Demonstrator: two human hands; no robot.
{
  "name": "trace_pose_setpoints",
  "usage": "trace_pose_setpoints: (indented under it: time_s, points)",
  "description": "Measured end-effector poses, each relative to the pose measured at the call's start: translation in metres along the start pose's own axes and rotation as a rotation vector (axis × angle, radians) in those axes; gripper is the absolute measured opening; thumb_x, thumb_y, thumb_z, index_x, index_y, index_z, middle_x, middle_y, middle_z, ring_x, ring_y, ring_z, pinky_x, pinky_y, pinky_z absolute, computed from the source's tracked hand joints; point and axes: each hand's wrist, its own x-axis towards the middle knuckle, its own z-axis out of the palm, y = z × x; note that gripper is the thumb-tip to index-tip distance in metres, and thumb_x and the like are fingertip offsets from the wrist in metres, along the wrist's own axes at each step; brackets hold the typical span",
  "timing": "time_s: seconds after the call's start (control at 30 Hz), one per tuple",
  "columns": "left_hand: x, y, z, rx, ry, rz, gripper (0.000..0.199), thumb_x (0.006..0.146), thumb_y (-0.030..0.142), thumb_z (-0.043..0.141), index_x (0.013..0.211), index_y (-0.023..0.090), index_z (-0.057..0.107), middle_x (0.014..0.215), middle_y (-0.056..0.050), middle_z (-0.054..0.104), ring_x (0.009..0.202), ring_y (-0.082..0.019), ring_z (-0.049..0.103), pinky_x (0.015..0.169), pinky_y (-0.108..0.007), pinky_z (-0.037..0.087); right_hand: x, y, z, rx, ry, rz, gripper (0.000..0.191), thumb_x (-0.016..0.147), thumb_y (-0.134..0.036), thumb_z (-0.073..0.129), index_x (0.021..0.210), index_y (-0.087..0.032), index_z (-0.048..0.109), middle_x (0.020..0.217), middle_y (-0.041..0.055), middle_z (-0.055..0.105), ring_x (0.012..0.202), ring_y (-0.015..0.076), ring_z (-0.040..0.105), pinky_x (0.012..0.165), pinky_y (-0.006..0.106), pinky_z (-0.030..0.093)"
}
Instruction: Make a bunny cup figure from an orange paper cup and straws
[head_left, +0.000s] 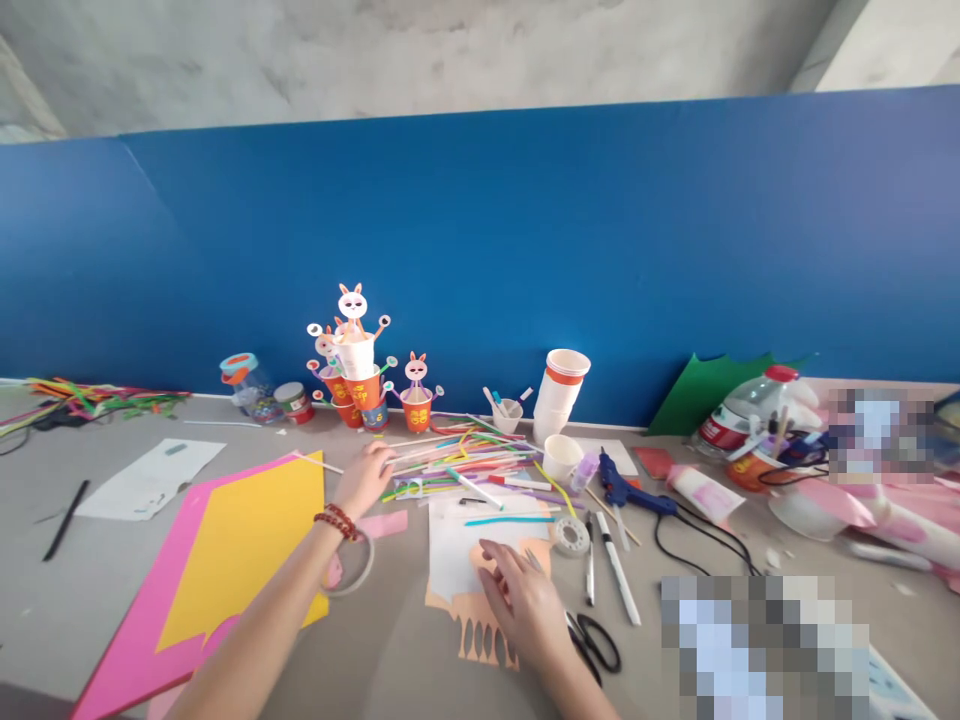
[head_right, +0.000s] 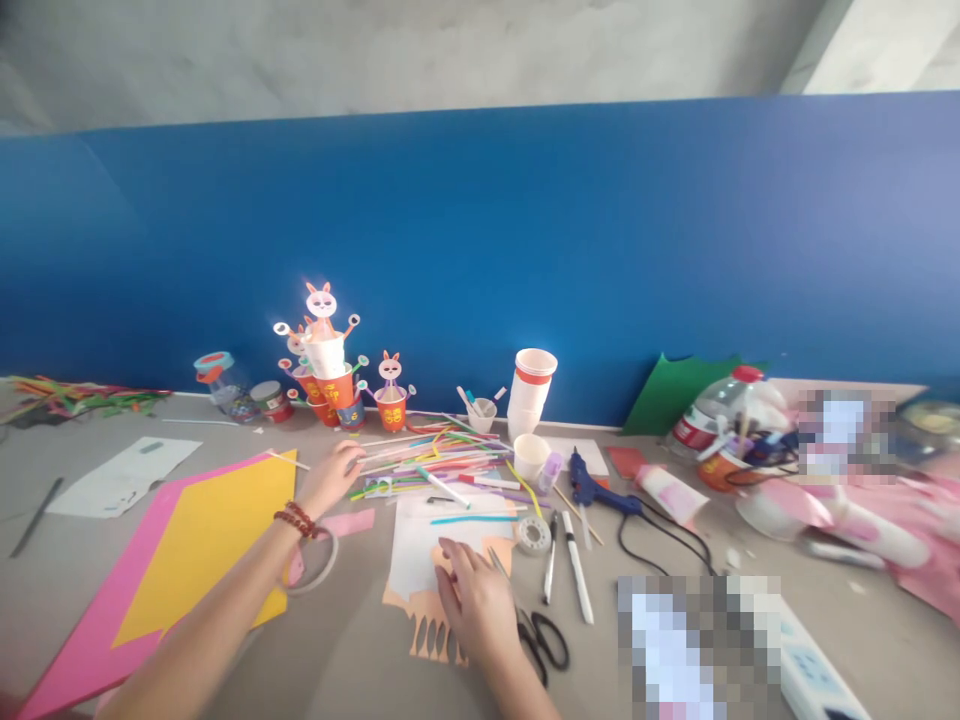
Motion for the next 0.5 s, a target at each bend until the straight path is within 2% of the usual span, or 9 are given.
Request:
trace_pose_setpoints:
  time_s: [0.17, 0.37, 0.5]
  points:
    - [0.012, -0.019, 0.008, 0.095, -0.049, -0.019, 0.018, 0.089, 0.014, 0.053, 0.086, 0.02, 0.069, 0.095, -0.006, 0.064, 0.096, -0.022, 0.062, 0.085, -0.033, 0.047, -0.005, 0.005, 0.006, 0.024, -0.019, 0.041, 0.023, 0.097, -0.021, 0.044, 0.117, -0.02, 0.055, 0.094, 0.007, 0.071, 0.068, 0.0189, 0.066, 0.063, 0.03, 0.05]
    - [0.023, -0.011, 0.016, 0.123, -0.074, 0.054, 0.017, 0.089, 0.015, 0.053, 0.087, 0.021, 0.07, 0.096, -0.007, 0.064, 0.096, -0.024, 0.06, 0.084, -0.034, 0.046, -0.004, 0.009, 0.007, 0.057, -0.027, 0.084, 0.022, 0.097, -0.022, 0.044, 0.114, -0.02, 0.057, 0.094, 0.007, 0.072, 0.073, 0.0204, 0.068, 0.064, 0.03, 0.051]
    - [0.025, -0.012, 0.012, 0.113, -0.073, 0.091, 0.018, 0.089, 0.014, 0.053, 0.087, 0.021, 0.069, 0.095, -0.007, 0.063, 0.098, -0.025, 0.058, 0.084, -0.035, 0.045, -0.003, 0.008, 0.005, 0.073, -0.043, 0.091, 0.022, 0.096, -0.022, 0.044, 0.112, -0.02, 0.059, 0.094, 0.0076, 0.073, 0.078, 0.0216, 0.069, 0.068, 0.031, 0.052]
